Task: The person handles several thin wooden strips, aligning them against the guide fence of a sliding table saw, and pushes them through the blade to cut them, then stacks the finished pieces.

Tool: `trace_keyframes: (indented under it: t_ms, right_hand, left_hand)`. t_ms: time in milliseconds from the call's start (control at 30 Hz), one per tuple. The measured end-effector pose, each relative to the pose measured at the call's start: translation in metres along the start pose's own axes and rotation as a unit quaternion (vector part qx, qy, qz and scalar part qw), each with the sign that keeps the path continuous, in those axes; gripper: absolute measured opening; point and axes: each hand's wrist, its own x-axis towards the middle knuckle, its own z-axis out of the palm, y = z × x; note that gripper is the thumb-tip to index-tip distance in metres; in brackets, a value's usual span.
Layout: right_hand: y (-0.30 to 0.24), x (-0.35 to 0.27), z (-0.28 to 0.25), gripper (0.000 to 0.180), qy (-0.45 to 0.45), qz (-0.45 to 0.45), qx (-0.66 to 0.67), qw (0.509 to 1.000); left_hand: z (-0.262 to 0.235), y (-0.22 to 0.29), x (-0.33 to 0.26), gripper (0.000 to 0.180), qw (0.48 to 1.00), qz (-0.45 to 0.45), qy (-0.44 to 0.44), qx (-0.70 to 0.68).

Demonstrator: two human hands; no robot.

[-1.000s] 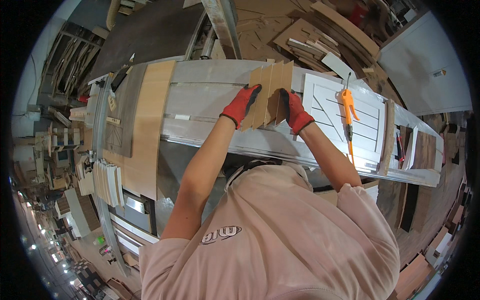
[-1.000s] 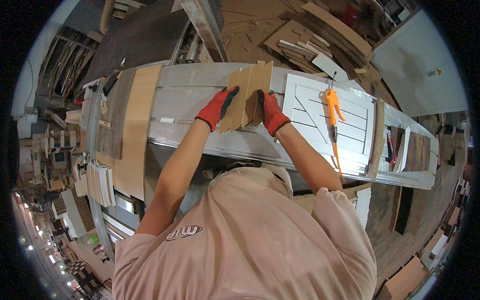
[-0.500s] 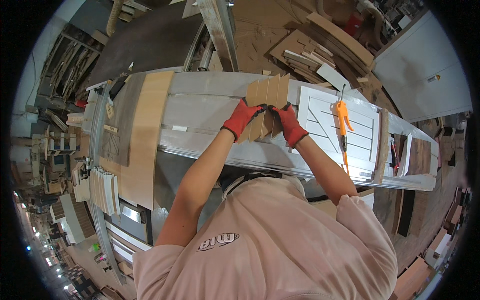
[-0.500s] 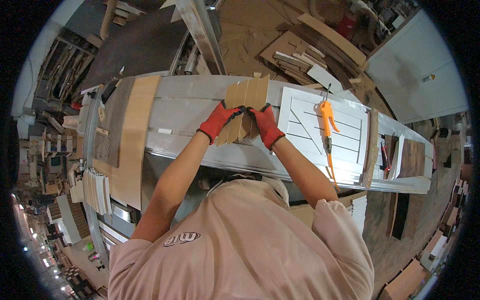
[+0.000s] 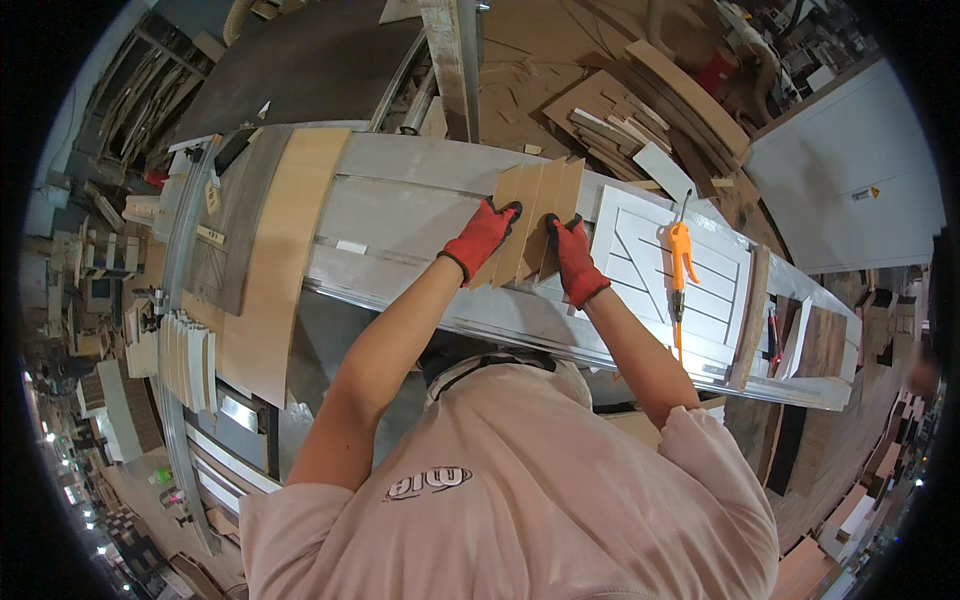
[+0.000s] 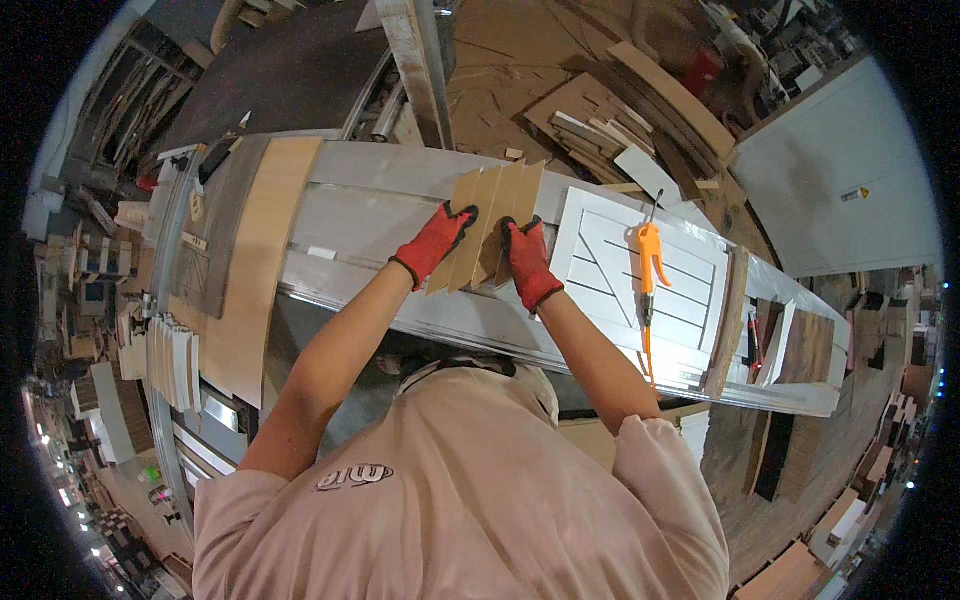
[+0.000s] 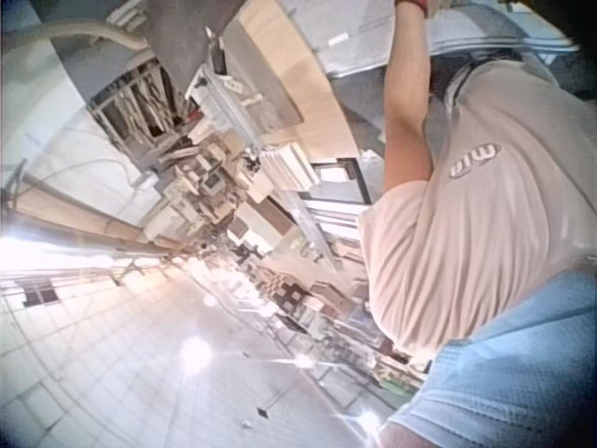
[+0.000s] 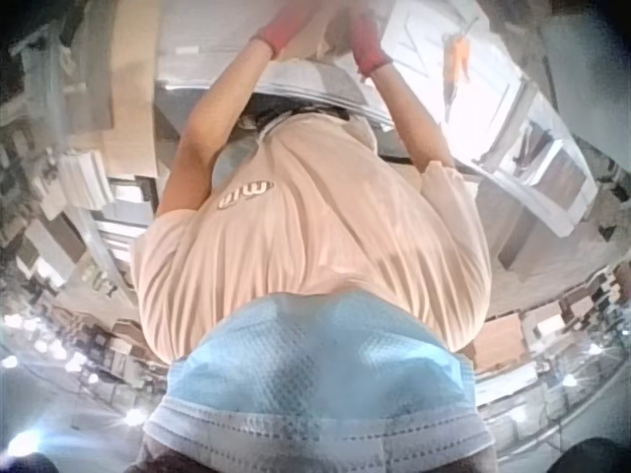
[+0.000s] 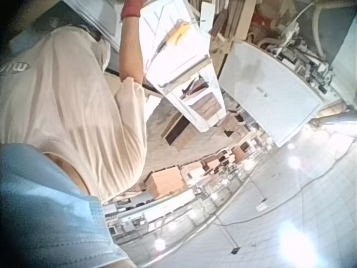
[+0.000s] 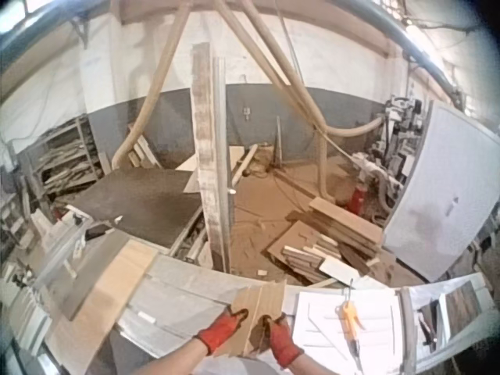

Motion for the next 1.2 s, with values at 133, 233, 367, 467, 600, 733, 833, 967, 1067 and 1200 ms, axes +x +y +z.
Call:
trace_keyframes:
  t_ms: [133,233,367,467,600,733,833,967,1067,1200]
  right_hand:
    - [-0.003,-0.001,-0.001,0.024,-0.006,0.03,0.035,0.999]
    - [-0.001,0.001,-0.005,0.028,-0.029,0.04,0.062,0.997]
    - [0.001,0.0,-0.009,0.031,-0.03,0.033,0.058,0.997]
    - [0.0,-0.001,-0.011,0.023,-0.042,0.035,0.068,0.996]
    - [-0.003,0.002,-0.013,0.026,-0.03,0.063,0.046,0.997]
    - [-0.008,0.004,-0.018,0.038,-0.063,0.076,-0.005,0.995]
    - [-0.014,0.0,-0.017,0.043,-0.024,0.058,-0.047,0.997]
    - [-0.019,-0.011,-0.007,0.037,-0.018,0.06,-0.009,0.998]
    - [-0.016,-0.01,-0.004,0.034,-0.002,0.096,-0.019,0.995]
    - [-0.008,-0.002,-0.023,0.041,0.015,0.091,-0.062,0.994]
  left_hand:
    - [-0.001,0.011,-0.008,0.047,0.999,-0.034,0.009,-0.01]
    - [-0.005,0.01,-0.009,0.046,0.992,-0.028,-0.032,-0.118]
    - [-0.008,0.001,-0.01,0.045,0.98,0.022,-0.083,-0.18]
    - [-0.001,0.003,-0.006,0.045,0.992,-0.052,0.003,-0.116]
    - [-0.002,0.009,-0.014,0.046,0.978,-0.032,0.013,-0.207]
    - [-0.031,0.008,-0.035,0.054,0.913,-0.038,-0.128,-0.385]
    - [-0.056,-0.012,-0.06,0.063,0.913,-0.014,-0.097,-0.395]
    - [-0.075,-0.053,-0.09,0.075,0.916,-0.013,-0.059,-0.397]
    - [-0.085,-0.074,-0.099,0.078,0.908,-0.013,-0.06,-0.414]
    - [-0.108,-0.092,-0.112,0.078,0.895,0.014,-0.086,-0.437]
